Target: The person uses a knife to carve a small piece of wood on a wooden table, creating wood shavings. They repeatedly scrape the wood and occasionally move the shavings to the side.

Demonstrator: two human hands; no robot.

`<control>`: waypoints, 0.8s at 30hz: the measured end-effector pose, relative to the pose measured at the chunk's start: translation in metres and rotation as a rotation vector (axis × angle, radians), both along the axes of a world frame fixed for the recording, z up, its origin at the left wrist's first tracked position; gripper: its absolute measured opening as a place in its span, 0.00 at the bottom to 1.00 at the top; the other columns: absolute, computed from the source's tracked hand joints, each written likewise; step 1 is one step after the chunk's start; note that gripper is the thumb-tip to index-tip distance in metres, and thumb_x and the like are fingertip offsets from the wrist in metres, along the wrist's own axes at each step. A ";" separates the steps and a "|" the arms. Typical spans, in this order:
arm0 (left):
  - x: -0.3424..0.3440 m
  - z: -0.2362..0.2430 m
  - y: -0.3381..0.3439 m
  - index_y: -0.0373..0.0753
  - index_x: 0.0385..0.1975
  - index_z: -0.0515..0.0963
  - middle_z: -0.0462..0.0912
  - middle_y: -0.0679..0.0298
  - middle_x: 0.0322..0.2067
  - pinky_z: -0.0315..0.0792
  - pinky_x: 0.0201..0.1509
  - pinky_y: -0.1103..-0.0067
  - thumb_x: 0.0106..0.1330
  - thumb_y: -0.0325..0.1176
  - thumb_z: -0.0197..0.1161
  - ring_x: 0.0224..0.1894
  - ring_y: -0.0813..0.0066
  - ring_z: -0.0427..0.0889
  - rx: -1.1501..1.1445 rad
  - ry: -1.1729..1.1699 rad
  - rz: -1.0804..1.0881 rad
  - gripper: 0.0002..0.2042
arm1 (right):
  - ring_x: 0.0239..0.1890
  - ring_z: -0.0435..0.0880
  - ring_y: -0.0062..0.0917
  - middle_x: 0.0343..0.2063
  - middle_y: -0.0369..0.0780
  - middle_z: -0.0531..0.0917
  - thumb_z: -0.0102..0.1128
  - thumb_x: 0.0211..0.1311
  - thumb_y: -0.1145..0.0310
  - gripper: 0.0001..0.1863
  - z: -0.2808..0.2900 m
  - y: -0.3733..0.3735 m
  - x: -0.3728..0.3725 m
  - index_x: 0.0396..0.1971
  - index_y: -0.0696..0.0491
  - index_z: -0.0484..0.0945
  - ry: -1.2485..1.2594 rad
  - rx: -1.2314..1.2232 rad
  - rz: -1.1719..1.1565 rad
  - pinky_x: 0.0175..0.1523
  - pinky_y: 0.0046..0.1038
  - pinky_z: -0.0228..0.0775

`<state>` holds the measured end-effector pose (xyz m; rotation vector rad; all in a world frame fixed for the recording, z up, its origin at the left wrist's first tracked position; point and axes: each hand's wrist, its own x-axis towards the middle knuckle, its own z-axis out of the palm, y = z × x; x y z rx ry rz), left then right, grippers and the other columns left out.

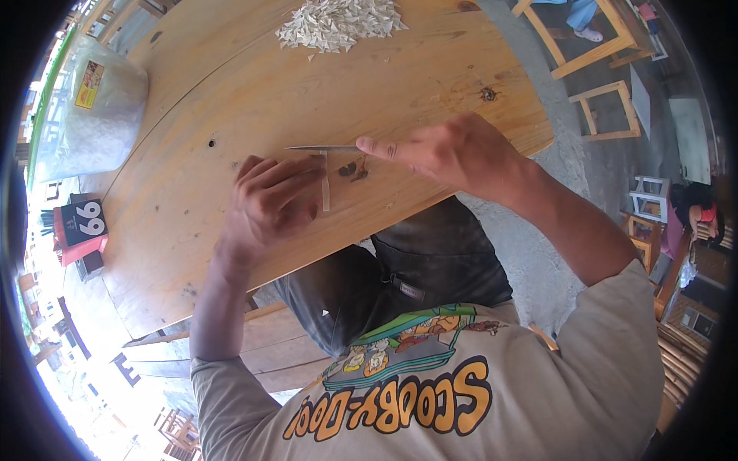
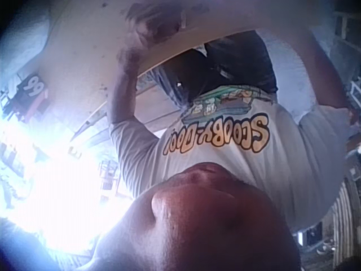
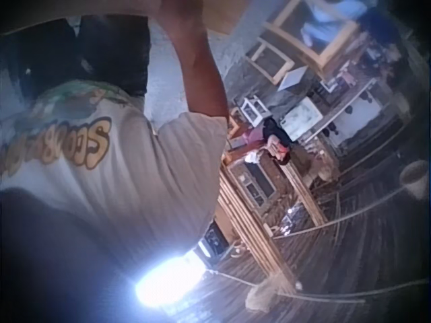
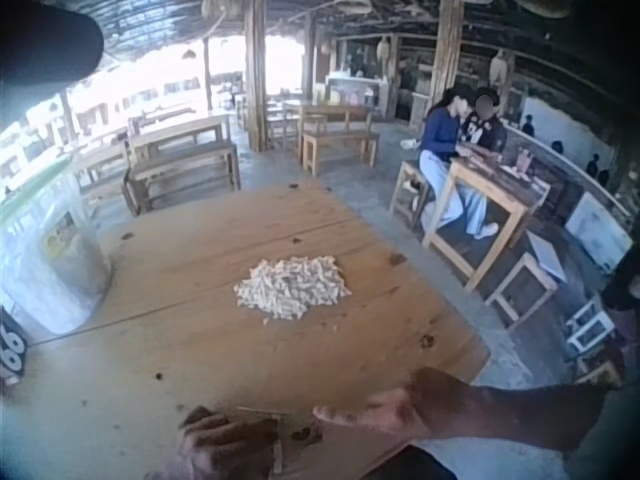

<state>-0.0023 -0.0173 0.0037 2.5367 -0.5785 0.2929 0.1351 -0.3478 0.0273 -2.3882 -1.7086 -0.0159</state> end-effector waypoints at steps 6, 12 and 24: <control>0.001 0.003 0.000 0.44 0.53 0.95 0.97 0.68 0.59 0.79 0.57 0.67 0.62 0.32 0.82 0.49 0.67 0.95 -0.012 0.002 0.002 0.18 | 0.26 0.88 0.33 0.27 0.38 0.84 0.72 0.69 0.76 0.46 -0.001 -0.001 0.006 0.87 0.30 0.77 -0.047 -0.014 0.014 0.33 0.38 0.88; -0.001 0.004 -0.002 0.45 0.53 0.95 0.97 0.69 0.60 0.78 0.59 0.68 0.62 0.32 0.82 0.51 0.66 0.95 -0.015 0.044 0.023 0.17 | 0.27 0.91 0.32 0.30 0.38 0.88 0.71 0.72 0.74 0.45 -0.001 0.001 0.011 0.87 0.29 0.76 -0.045 -0.061 0.031 0.35 0.36 0.90; 0.002 -0.001 0.002 0.48 0.55 0.95 0.97 0.71 0.61 0.78 0.60 0.68 0.62 0.35 0.85 0.55 0.68 0.95 0.006 0.061 0.020 0.20 | 0.27 0.90 0.34 0.30 0.38 0.88 0.72 0.70 0.75 0.46 0.001 0.000 0.012 0.87 0.29 0.76 -0.104 -0.028 0.033 0.34 0.38 0.90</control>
